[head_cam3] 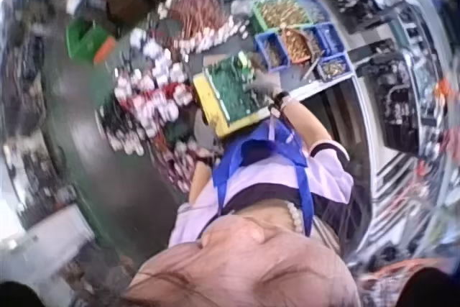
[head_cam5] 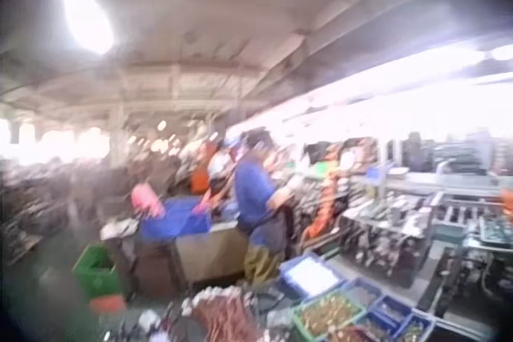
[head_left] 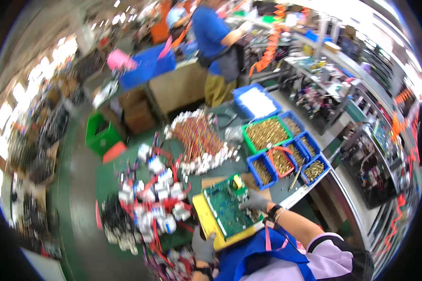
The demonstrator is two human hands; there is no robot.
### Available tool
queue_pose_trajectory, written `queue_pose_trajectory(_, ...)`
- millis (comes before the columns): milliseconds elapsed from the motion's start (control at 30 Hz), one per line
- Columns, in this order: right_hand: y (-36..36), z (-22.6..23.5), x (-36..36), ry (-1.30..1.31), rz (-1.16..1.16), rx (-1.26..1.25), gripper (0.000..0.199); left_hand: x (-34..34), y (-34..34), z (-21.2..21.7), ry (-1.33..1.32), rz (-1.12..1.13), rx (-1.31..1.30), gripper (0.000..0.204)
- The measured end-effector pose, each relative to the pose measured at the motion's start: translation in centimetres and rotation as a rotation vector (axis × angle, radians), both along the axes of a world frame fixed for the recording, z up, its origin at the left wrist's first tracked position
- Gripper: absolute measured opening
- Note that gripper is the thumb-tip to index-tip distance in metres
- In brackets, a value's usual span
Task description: Assembling and wiring electronic components inside a metal chassis on a factory production line.
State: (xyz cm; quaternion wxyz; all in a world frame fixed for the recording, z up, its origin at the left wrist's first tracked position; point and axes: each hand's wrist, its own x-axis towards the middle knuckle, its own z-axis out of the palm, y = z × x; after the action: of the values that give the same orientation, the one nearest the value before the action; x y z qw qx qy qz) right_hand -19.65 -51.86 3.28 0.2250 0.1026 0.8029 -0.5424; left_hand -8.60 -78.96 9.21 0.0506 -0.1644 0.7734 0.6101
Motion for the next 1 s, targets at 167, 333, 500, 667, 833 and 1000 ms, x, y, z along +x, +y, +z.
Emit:
queue_pose_trajectory(167,-1.9,3.4,0.4,-0.087,0.112,0.135,0.076,1.4,-3.6,-7.4,0.071,-0.167,-0.397,0.077)
queue_pose_trajectory(333,-2.0,3.9,0.9,-0.154,0.084,0.194,0.103,1.2,-3.6,-8.0,0.123,-0.173,-0.380,0.076)
queue_pose_trajectory(500,-2.5,7.6,1.7,-0.075,0.055,0.278,0.121,1.4,-3.9,-8.8,0.134,-0.158,-0.388,0.079)
queue_pose_trajectory(667,-0.8,10.1,3.3,0.054,-0.037,0.361,0.114,1.1,-4.0,-5.6,0.105,-0.187,-0.381,0.073)
queue_pose_trajectory(833,2.0,7.9,7.3,0.306,-0.265,0.573,0.093,0.0,-5.6,0.1,0.264,-0.239,-0.578,0.065)
queue_pose_trajectory(1000,1.9,8.3,12.7,0.375,-0.237,0.305,0.080,-2.2,-2.9,3.3,0.606,-0.271,-0.368,0.062)
